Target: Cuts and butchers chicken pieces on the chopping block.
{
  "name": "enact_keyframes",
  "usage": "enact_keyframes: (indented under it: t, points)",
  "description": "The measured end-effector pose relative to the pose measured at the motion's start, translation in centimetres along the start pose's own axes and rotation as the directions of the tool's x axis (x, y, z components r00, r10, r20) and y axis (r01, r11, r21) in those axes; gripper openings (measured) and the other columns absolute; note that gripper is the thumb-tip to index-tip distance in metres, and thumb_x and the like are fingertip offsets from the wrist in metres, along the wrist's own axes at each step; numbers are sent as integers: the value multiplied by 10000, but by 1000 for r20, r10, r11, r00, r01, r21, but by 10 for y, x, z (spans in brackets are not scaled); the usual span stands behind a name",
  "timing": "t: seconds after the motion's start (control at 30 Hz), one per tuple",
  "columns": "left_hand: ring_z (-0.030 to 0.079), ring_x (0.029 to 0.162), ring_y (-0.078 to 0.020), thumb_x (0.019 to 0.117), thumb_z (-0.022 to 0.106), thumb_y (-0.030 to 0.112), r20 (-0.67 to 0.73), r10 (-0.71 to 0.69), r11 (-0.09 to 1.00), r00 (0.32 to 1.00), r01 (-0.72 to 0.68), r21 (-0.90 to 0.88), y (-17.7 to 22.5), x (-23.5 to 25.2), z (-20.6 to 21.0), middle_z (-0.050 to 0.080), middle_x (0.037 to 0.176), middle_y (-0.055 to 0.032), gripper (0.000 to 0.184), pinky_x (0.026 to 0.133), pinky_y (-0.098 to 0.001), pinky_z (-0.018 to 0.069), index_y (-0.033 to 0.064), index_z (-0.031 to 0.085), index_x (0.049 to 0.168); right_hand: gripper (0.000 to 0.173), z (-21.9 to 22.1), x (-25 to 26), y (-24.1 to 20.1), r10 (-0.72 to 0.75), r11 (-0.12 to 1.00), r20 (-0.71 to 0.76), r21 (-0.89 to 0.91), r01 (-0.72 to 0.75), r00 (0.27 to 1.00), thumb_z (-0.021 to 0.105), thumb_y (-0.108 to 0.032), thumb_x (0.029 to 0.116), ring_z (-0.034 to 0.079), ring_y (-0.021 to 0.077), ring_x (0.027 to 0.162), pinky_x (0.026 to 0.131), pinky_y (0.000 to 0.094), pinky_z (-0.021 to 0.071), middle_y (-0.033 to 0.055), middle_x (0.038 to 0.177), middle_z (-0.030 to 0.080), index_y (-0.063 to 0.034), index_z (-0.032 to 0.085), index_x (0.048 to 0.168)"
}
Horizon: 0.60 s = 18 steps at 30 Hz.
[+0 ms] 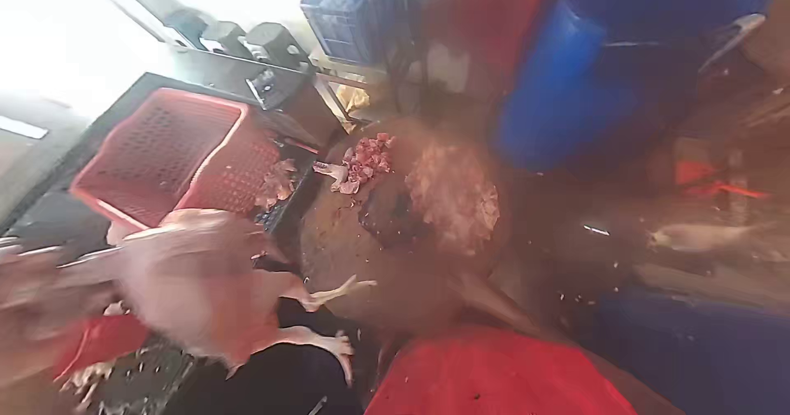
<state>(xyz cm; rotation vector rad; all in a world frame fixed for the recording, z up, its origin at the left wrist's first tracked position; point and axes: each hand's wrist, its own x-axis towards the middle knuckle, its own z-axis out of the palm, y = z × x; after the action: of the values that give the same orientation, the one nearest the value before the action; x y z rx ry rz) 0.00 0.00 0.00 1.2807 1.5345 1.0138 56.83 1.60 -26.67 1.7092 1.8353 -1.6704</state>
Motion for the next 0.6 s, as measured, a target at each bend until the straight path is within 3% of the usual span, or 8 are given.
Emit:
enact_keyframes:
  t: [0.03, 0.1, 0.17, 0.27, 0.33, 0.43, 0.5, 0.6]
  points:
    - [576, 591, -19, 1014, 563, 314, -91, 66, 979, 994, -83, -186, 14, 2, 40, 626, 729, 59, 193, 574, -184, 519, 160, 654, 941, 551, -6, -1, 14, 9, 1000, -19, 11, -9, 1000, 488, -505, 1056, 675, 369, 994, 916, 598, 514, 226, 1059, 683, -6, 633, 1237]
    - [542, 527, -5, 989, 607, 449, -193, 84, 963, 978, -129, -237, 26, 15, 122, 587, 665, 125, 198, 485, -199, 500, 285, 641, 885, 544, -8, 0, 33, 33, 996, -13, 85, -32, 999, 482, -480, 1066, 675, 336, 880, 837, 551, 543, 214, 1009, 672, 9, 597, 1275]
    - [686, 722, -132, 1036, 538, 323, -218, 37, 993, 975, -60, -99, 5, 34, 180, 701, 879, -9, 249, 678, -343, 613, 132, 639, 1161, 552, -8, 1, 39, 58, 990, 5, 129, -58, 998, 466, -484, 1072, 659, 311, 795, 769, 519, 553, 197, 967, 656, 1, 568, 1313]
    - [661, 1159, -217, 1037, 598, 198, -77, -93, 988, 993, 102, 113, -44, 49, 237, 642, 1347, -112, 452, 1011, -435, 547, 80, 507, 1464, 536, -13, -4, 32, 41, 996, 4, 74, -42, 999, 451, -487, 1077, 657, 308, 810, 779, 522, 547, 190, 968, 657, -17, 576, 1303]
    - [627, 1220, -229, 1046, 584, 207, -167, -130, 975, 977, 156, 158, -84, 36, 261, 632, 1359, -141, 413, 1048, -440, 513, 46, 542, 1424, 535, -8, -6, 32, 10, 999, -25, 45, -9, 1000, 468, -475, 1074, 675, 336, 898, 849, 554, 539, 212, 1023, 674, -16, 580, 1323]
    - [669, 1070, -230, 1067, 521, 205, -376, -258, 952, 890, 300, 59, -150, -9, 296, 686, 1176, -179, 332, 968, -422, 542, -42, 615, 1269, 528, 3, -7, 41, -38, 998, -76, 38, 41, 996, 477, -447, 1077, 673, 364, 1058, 968, 581, 512, 234, 1139, 681, -19, 567, 1373]
    - [671, 1032, -236, 1070, 534, 211, -364, -353, 927, 862, 374, -14, -180, -34, 324, 687, 1161, -186, 338, 938, -421, 544, -48, 613, 1270, 525, 7, -8, 41, -51, 998, -102, 42, 56, 993, 487, -425, 1078, 666, 376, 1106, 1000, 583, 502, 245, 1176, 676, -12, 555, 1396]
    - [566, 1313, -305, 988, 680, 311, -249, -365, 891, 897, 414, 186, -196, -42, 353, 547, 1456, -204, 554, 1099, -480, 474, 25, 539, 1441, 543, 8, -9, 42, -58, 998, -94, 13, 59, 994, 483, -440, 1076, 667, 371, 1120, 1007, 579, 504, 239, 1194, 676, -22, 543, 1417]
